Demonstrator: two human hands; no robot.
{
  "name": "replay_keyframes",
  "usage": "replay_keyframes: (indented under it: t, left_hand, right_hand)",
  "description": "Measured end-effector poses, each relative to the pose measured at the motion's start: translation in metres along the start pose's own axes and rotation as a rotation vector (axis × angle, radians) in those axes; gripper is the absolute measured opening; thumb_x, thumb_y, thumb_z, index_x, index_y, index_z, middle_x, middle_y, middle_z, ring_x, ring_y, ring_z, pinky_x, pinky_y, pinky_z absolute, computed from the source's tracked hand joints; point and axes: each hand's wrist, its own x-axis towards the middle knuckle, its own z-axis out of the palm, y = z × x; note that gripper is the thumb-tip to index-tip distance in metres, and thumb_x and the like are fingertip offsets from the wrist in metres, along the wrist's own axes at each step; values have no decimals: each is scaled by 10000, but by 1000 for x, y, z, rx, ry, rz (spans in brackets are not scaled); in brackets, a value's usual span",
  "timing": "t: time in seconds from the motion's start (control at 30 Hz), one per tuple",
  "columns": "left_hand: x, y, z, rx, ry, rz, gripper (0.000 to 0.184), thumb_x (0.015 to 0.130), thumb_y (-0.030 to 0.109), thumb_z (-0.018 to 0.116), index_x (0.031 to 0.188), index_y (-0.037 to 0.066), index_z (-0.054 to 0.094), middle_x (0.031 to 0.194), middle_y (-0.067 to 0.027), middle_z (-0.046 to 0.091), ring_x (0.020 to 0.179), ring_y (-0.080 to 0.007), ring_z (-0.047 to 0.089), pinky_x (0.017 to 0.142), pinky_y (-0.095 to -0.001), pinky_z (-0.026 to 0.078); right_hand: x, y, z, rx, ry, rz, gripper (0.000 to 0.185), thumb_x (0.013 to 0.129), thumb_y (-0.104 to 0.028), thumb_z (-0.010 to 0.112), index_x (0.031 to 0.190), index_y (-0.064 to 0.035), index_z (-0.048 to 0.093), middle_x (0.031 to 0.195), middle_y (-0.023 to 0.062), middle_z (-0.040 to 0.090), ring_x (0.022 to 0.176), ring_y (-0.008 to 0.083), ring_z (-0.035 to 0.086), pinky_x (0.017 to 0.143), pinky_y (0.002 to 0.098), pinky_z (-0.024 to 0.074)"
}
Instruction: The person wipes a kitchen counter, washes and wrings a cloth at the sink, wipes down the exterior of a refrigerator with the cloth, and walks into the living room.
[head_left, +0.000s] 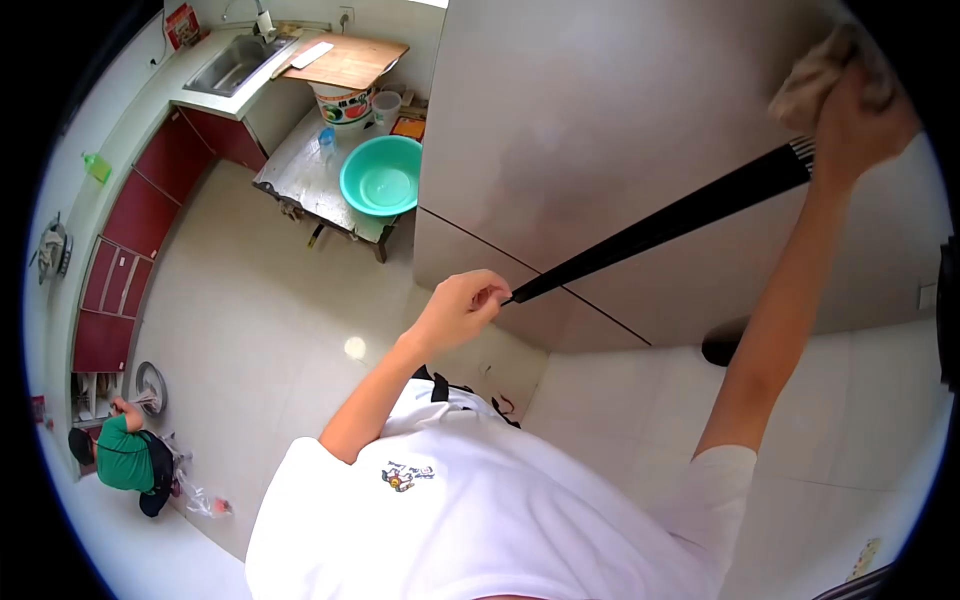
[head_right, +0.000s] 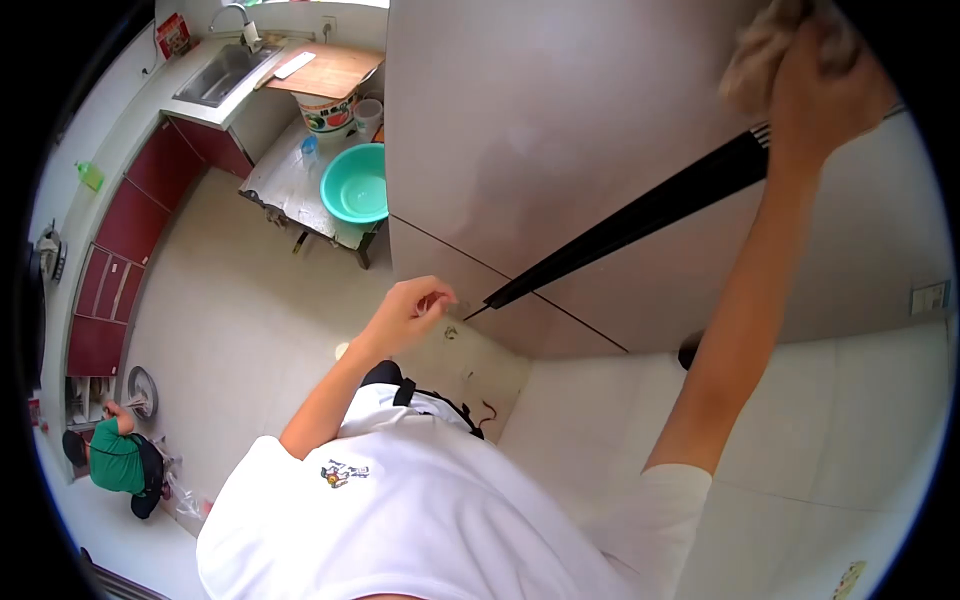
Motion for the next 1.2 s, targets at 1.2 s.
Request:
replay_keyframes:
  t: [1.2]
  left_hand:
    - [106, -48, -102, -480, 25, -92, 67, 877, 46, 542, 895, -3, 584, 804, -16, 585, 723, -78, 531, 676, -221, 427]
  right_hand:
    - [-162, -219, 86, 100, -443, 258, 570, 544, -142, 786, 1101, -160, 666, 1002, 18, 476, 964, 228, 448, 819, 361, 372]
